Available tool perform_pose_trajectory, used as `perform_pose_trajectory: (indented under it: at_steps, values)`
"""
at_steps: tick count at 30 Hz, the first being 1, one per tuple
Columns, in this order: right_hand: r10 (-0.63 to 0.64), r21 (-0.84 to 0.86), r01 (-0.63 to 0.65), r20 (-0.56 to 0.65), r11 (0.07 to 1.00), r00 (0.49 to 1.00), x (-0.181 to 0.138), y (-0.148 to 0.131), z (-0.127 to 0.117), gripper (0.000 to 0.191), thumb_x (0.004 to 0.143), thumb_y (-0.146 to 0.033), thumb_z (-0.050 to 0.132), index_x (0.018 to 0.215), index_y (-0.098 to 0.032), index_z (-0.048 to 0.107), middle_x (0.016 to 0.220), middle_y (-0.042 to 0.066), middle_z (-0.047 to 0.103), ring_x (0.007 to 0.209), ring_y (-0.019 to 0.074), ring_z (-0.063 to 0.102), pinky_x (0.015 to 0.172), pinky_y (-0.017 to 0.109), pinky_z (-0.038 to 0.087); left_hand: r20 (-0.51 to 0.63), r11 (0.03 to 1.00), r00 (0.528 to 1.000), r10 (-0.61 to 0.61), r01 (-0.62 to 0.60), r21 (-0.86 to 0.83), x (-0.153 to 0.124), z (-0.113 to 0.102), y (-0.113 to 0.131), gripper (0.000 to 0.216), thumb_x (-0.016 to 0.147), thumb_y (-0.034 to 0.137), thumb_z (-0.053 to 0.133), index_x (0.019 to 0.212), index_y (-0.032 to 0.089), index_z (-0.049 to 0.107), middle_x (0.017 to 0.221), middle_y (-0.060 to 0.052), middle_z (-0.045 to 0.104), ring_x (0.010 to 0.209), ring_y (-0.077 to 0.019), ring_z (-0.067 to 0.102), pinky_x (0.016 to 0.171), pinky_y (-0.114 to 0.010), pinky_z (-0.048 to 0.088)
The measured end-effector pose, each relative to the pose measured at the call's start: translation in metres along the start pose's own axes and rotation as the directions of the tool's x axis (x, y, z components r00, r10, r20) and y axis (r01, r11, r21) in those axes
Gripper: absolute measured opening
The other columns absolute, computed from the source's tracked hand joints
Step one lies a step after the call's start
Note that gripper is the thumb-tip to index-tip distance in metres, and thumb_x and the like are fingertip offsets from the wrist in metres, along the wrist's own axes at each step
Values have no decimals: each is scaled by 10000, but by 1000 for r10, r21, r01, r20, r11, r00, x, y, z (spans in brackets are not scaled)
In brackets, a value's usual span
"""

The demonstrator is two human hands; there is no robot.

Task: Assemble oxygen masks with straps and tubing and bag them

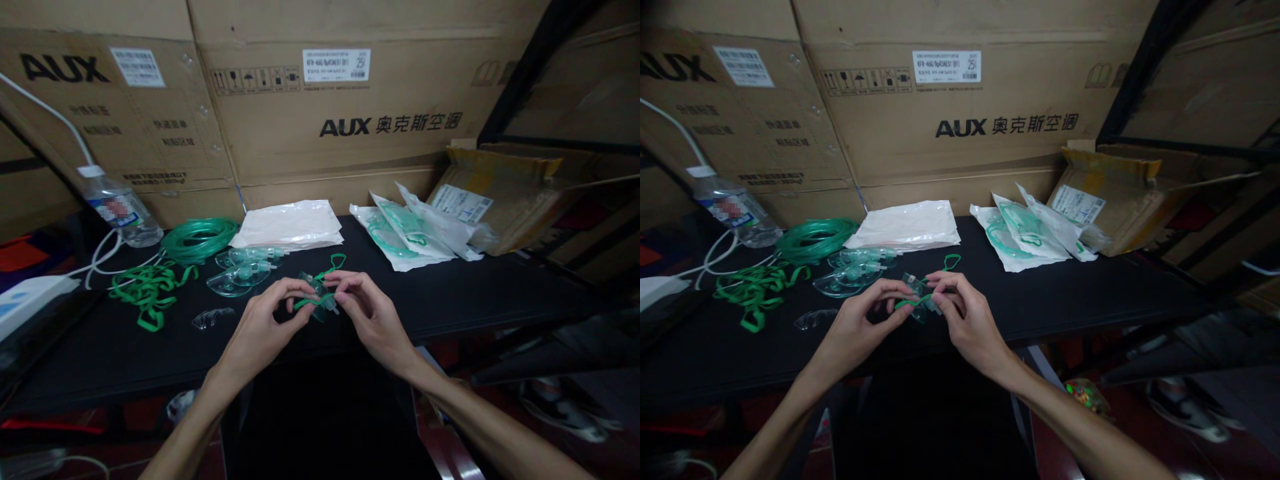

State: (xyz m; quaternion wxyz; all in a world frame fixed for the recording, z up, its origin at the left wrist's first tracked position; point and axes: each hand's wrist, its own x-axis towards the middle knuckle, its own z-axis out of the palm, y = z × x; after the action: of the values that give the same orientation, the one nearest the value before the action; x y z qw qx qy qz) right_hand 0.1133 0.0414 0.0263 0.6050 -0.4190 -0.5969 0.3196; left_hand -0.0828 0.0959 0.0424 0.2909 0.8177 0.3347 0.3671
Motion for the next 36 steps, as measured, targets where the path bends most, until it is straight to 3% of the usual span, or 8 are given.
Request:
perform_pose_trajectory:
  at_steps: [1, 6, 12, 16, 19, 25, 30, 36]
  values:
    - [11, 9, -11, 18, 1000, 1000, 0, -1, 0, 55, 973, -276, 631, 1015, -256, 602, 1235, 70, 666, 1152, 215, 669, 961, 365, 552, 7, 1000, 1000, -1, 1, -17, 0, 0, 0, 200, 931, 280, 657, 1127, 244, 637, 1039, -12, 704, 795, -144, 607, 712, -249, 448]
    - [99, -61, -91, 147, 994, 984, 2, 1, -1, 579, 859, -321, 786, 1381, -292, 536, 1330, 74, 669, 1207, 239, 651, 1023, 394, 522, 19, 998, 1000, 2, -1, -60, -2, 1, 1, 425, 919, 287, 692, 1297, 247, 502, 970, -6, 778, 771, -155, 660, 727, -267, 451]
    - [149, -113, -128, 206, 985, 967, 6, 0, -16, 450, 829, -339, 808, 1252, -278, 667, 1216, 38, 730, 1094, 241, 674, 956, 370, 527, 53, 999, 999, 7, -4, -52, -4, -4, 6, 500, 936, 322, 668, 1388, 244, 470, 933, 13, 795, 679, -134, 632, 719, -264, 471]
    - [206, -112, -186, 216, 976, 954, 12, -1, -39, 390, 784, -316, 844, 1144, -252, 707, 1043, 20, 755, 920, 204, 686, 834, 332, 542, 128, 1000, 992, -10, 12, -18, -3, -6, 10, 199, 1003, 348, 562, 1124, 253, 689, 793, 39, 787, 755, -153, 692, 761, -272, 472]
    - [225, -46, -220, 211, 974, 951, 17, 2, -49, 427, 737, -309, 871, 1121, -237, 698, 1055, 21, 756, 916, 190, 704, 809, 308, 559, 157, 996, 987, 18, -32, 86, -1, -5, 9, 244, 1014, 360, 544, 945, 250, 750, 762, 27, 773, 730, -167, 657, 741, -293, 458]
    - [267, 12, -269, 94, 963, 959, 20, 8, -48, 468, 719, -297, 865, 1146, -207, 697, 728, -49, 676, 489, 83, 520, 457, 220, 435, 157, 954, 985, 74, -116, 276, -5, -8, -1, 202, 992, 370, 594, 941, 272, 764, 755, 24, 744, 682, -177, 612, 716, -313, 464]
    - [262, 17, -262, -24, 965, 965, 20, 5, -50, 397, 800, -350, 801, 1139, -192, 668, 778, -31, 664, 531, 91, 538, 507, 242, 449, 141, 947, 985, 100, -138, 289, -16, -15, -5, 191, 981, 393, 616, 1061, 277, 745, 999, -3, 779, 887, -201, 701, 889, -348, 514]
    - [267, 24, -267, 8, 963, 964, 19, 4, -50, 381, 786, -298, 816, 1132, -224, 675, 869, -22, 687, 620, 119, 611, 595, 270, 510, 38, 955, 994, 106, -113, 273, -22, -35, -2, 199, 988, 361, 594, 1056, 258, 751, 1108, -21, 763, 984, -201, 725, 896, -292, 564]
